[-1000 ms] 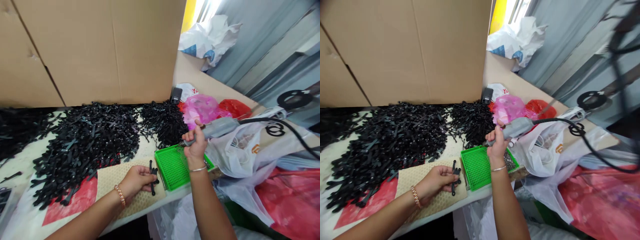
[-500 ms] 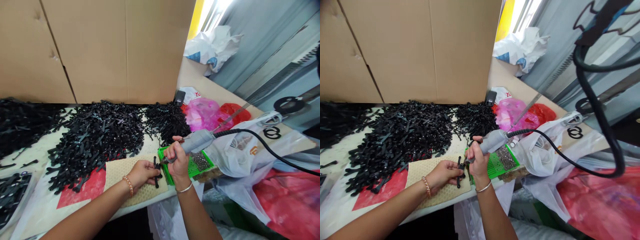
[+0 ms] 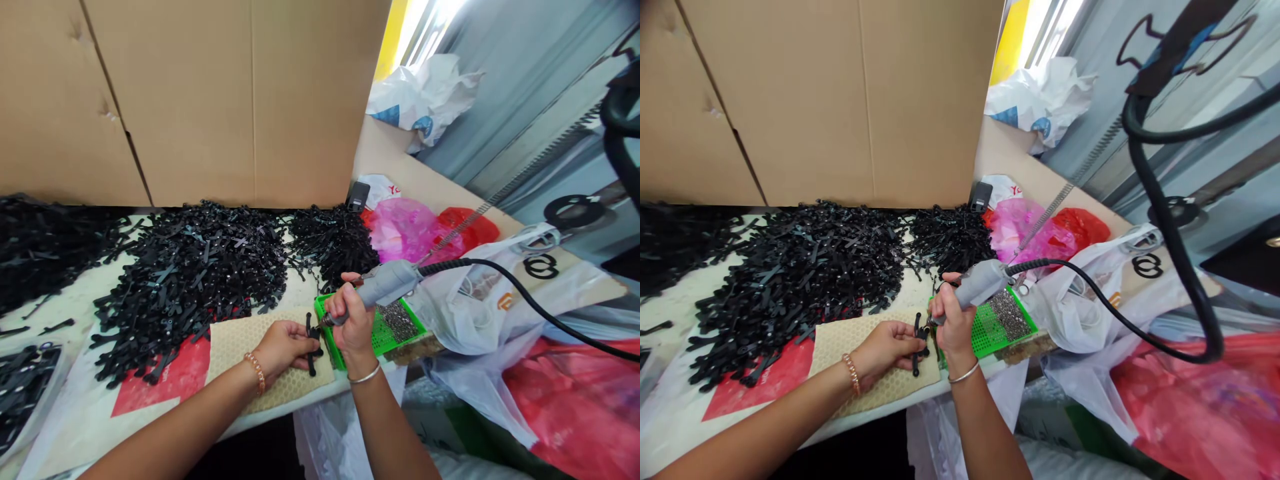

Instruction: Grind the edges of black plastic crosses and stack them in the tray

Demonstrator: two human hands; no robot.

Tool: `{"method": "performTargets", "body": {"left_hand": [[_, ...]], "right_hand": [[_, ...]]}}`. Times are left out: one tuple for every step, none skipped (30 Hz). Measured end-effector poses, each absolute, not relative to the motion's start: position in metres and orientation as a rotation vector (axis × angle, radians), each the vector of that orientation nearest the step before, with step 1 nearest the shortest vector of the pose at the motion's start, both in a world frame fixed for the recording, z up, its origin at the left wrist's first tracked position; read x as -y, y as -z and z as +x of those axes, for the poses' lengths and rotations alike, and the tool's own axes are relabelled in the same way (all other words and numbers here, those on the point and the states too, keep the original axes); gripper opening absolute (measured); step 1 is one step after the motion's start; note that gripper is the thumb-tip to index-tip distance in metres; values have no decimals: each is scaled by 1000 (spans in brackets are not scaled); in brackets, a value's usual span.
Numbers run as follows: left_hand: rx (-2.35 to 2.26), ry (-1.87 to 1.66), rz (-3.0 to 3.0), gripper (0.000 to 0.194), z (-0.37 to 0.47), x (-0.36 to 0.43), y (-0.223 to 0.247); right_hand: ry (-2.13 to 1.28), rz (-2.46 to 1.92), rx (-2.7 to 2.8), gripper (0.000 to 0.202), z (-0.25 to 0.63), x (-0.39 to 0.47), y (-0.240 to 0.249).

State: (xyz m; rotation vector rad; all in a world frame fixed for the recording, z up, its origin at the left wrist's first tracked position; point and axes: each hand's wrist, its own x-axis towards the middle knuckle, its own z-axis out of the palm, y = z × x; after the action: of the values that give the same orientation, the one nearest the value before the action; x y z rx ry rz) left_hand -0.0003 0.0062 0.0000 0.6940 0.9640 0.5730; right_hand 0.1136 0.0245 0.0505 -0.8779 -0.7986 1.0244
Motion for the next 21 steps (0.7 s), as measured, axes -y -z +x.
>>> {"method": "performTargets", "body": {"left_hand": [[-965,-573,692,37,0,-6,0],[-968,-573,688,38,0,-6,-1],[-972,-571,685,39,0,-6,-1],[-976,-569,682,39,0,-6,-1],[-977,-570,681,39,1,-6,-2],[-976,-573,682,39,1,-6,-2],[-974,-575,682,38,1,-6,-2],[-971,-576,684,37,1,-6,-2],[-968,-576,687,37,0,-6,-2],[-969,-574,690,37,0,-6,-2],[-970,-571,693,37,0,-6,-2],[-973,-567,696,37,0,-6,-2],[-972,-563,701,37,-1,-6,-2],[-973,-560,705,38,-1,-6,-2],[-974,-561,709,37,-1,-6,-2],[-974,-560,713,37,-1,-6,-2],[-977,-561,714,36,-1,-6,-2],[-982,-562,713,35,-1,-7,-2],[-987,-560,709,34,0,-7,-2],[-992,-556,704,33,0,-7,-2],[-995,-553,694,32,1,-7,-2]], "right_hand": [[-1024,-878,802,27,114,-25,-50],[-1025,-882,805,27,114,-25,-50],[-1024,-889,809,27,115,-25,-49],[-1022,-895,814,27,115,-25,-49],[-1019,-900,821,27,115,-25,-48],[-1015,-902,828,27,115,-25,-48],[-1013,-901,834,27,115,-25,-48],[-1013,-898,836,27,115,-24,-48],[-1013,-896,836,27,115,-24,-48],[-1015,-894,832,28,115,-24,-48],[-1019,-896,828,28,114,-23,-48],[-1025,-898,827,28,114,-23,-47],[-1029,-900,832,28,113,-22,-47],[-1033,-902,842,28,112,-22,-47],[-1034,-903,857,28,112,-22,-46],[-1036,-905,876,28,112,-22,-45],[-1038,-907,899,28,111,-22,-44],[-1047,-910,923,29,111,-22,-43],[-1062,-915,946,29,112,-23,-42],[-1085,-918,969,30,112,-24,-41],[-1113,-916,990,30,113,-25,-41]]}}
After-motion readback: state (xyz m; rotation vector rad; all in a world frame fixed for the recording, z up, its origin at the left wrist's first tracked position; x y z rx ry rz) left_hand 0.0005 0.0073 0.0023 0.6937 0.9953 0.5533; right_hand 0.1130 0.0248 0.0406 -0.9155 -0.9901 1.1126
